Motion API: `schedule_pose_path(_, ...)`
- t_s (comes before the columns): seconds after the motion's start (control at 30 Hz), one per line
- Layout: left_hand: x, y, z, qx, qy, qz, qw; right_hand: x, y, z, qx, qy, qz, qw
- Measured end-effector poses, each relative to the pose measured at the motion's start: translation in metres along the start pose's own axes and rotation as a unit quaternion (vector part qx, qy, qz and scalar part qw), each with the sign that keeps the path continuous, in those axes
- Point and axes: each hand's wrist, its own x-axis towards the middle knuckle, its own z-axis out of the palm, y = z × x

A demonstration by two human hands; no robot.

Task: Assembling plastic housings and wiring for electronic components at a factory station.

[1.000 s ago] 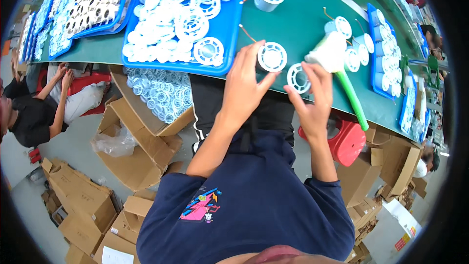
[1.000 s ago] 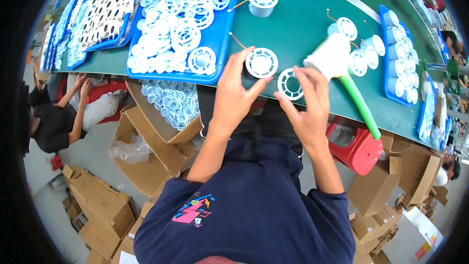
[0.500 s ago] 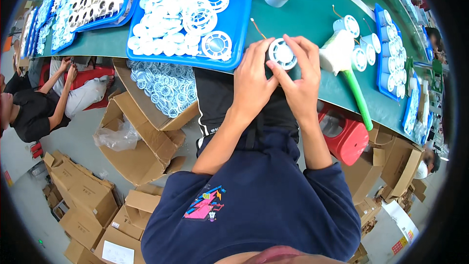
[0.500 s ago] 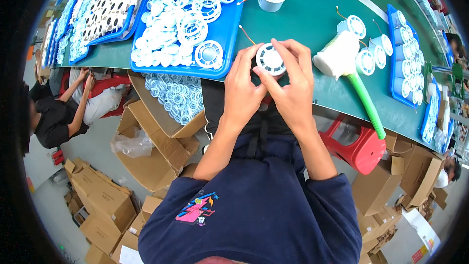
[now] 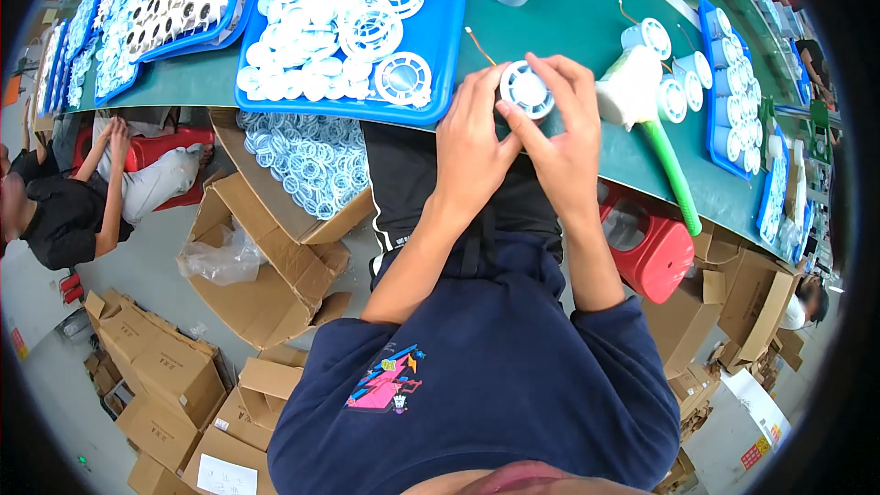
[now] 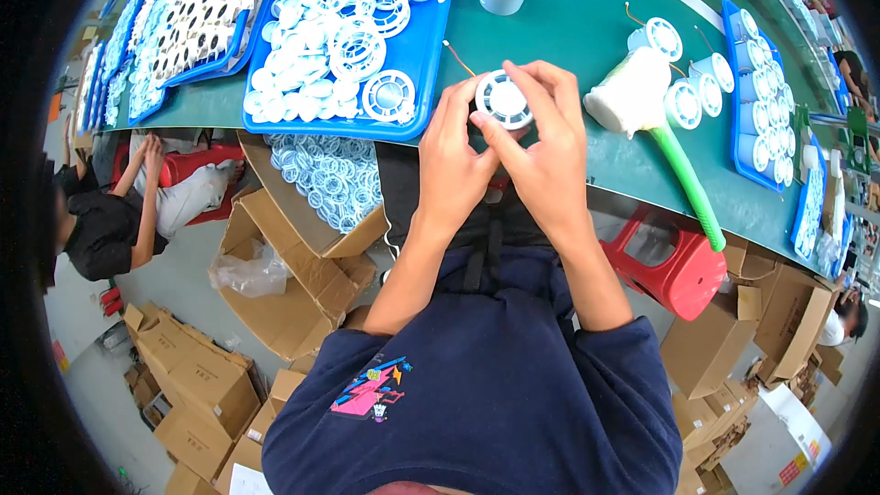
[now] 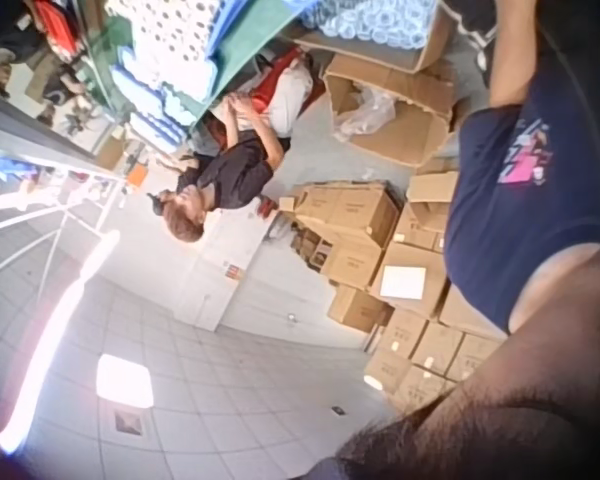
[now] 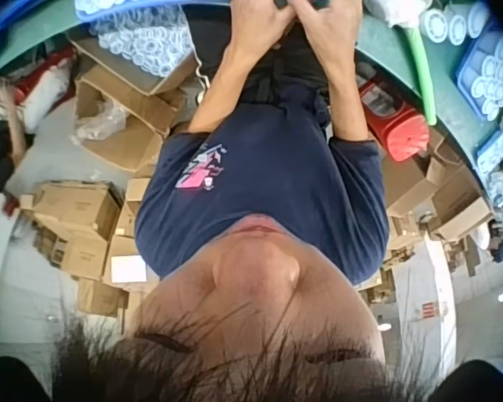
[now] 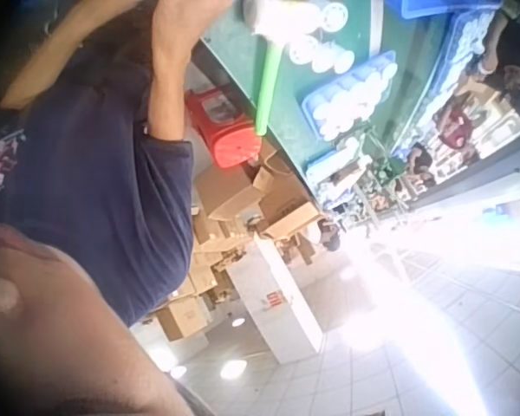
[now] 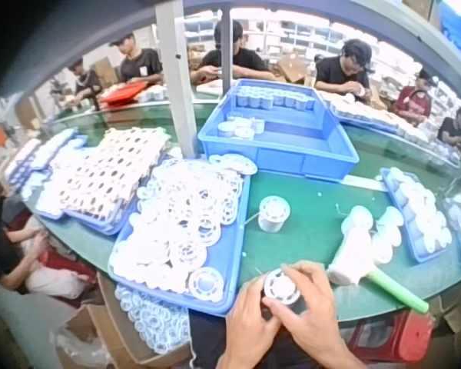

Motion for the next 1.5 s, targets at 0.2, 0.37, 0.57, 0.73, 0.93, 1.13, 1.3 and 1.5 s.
schedule_pose_path(0.2,-0.001,-0.002,0.002,0.002,0.002,0.006,1.000,-0.002,0.001,0.000,-0.023,0.000,-0.029,0.999)
schedule_pose_path(0.37,-0.004,0.014,0.005,0.024,0.028,0.006,0.999,0.000,-0.007,-0.005,0.033,-0.020,0.022,0.999)
schedule_pose_path(0.57,-0.011,0.005,0.009,0.025,0.027,0.001,0.999,-0.009,-0.004,-0.030,-0.076,-0.006,-0.011,0.997)
schedule_pose_path(0.73,-0.007,0.010,0.004,0.023,0.001,0.009,1.000,-0.043,0.022,-0.087,-0.162,0.099,0.053,0.980)
schedule_pose_path(0.93,-0.005,0.014,-0.005,-0.028,-0.011,-0.038,0.999,-0.035,0.010,-0.017,-0.024,-0.022,0.006,0.999)
schedule_pose_path(1.13,-0.001,0.020,-0.013,0.000,-0.073,-0.004,0.997,-0.018,0.031,0.003,0.037,-0.015,0.018,0.999)
schedule_pose_path(1.3,-0.004,0.016,-0.010,0.042,-0.077,0.013,0.996,-0.019,0.031,0.007,0.030,-0.006,0.016,0.999)
schedule_pose_path(1.5,-0.006,0.007,-0.004,0.027,-0.086,0.014,0.996,-0.022,0.029,0.010,0.042,0.003,0.031,0.999)
